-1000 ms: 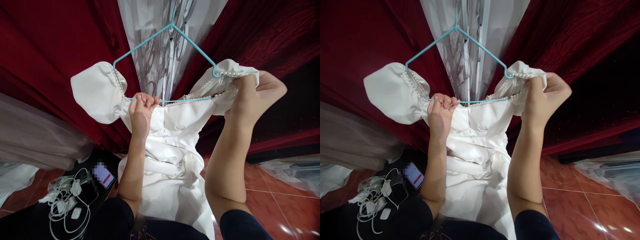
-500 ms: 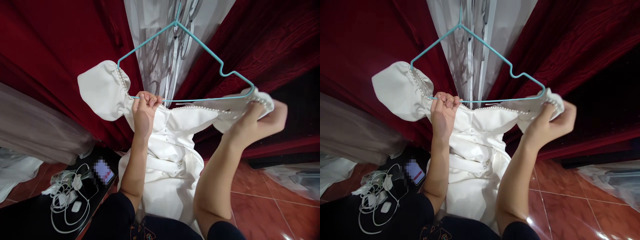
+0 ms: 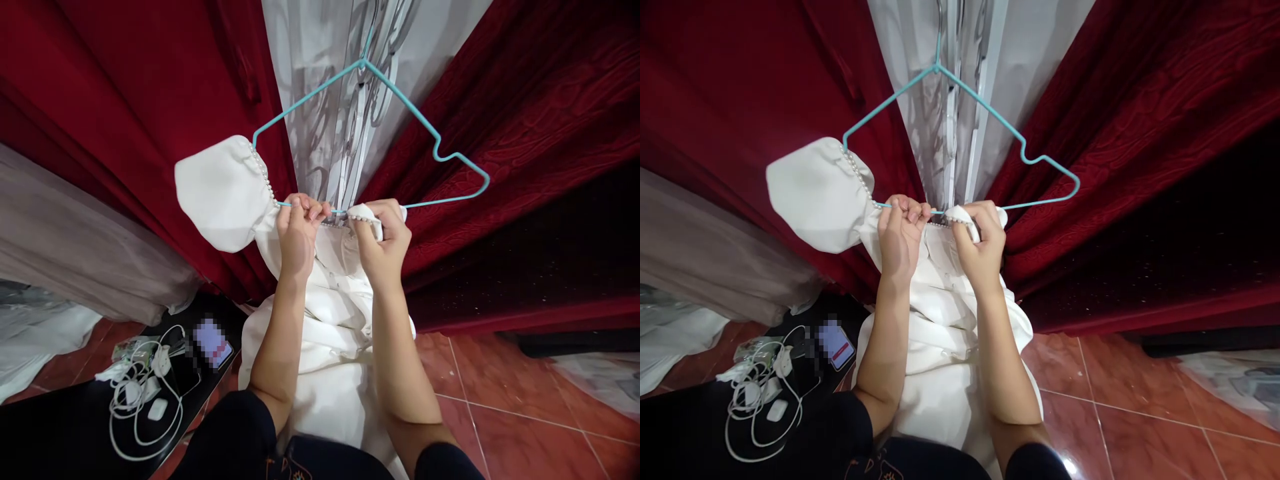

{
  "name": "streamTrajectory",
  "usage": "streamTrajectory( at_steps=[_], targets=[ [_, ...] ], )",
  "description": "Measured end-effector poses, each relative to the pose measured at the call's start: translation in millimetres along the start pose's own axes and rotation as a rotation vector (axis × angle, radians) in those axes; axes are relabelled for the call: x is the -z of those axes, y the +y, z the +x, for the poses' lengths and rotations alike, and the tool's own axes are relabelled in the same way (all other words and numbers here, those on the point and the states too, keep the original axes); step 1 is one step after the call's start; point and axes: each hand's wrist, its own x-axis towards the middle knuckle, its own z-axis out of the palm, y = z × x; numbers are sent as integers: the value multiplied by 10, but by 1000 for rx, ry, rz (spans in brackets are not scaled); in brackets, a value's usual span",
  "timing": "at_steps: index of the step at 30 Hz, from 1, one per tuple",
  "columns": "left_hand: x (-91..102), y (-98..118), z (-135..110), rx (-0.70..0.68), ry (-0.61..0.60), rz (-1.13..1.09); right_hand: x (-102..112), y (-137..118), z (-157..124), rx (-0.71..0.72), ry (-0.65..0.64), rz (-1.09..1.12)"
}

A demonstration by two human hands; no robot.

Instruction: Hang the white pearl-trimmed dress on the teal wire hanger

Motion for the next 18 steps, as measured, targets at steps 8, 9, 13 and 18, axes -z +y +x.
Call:
streamTrajectory(
  at_steps=[8, 9, 13, 18],
  targets=[
    [68, 68, -231, 58, -125, 122, 129, -114, 50, 63, 65, -52],
    [88, 99, -291, 69, -115, 207, 112, -105, 62, 59, 68, -51],
    [142, 323, -443, -33, -63, 512, 16, -37, 68, 65, 82, -26],
    [160, 633, -229, -582, -1, 959, 6, -19, 63, 62, 93, -16]
  ],
)
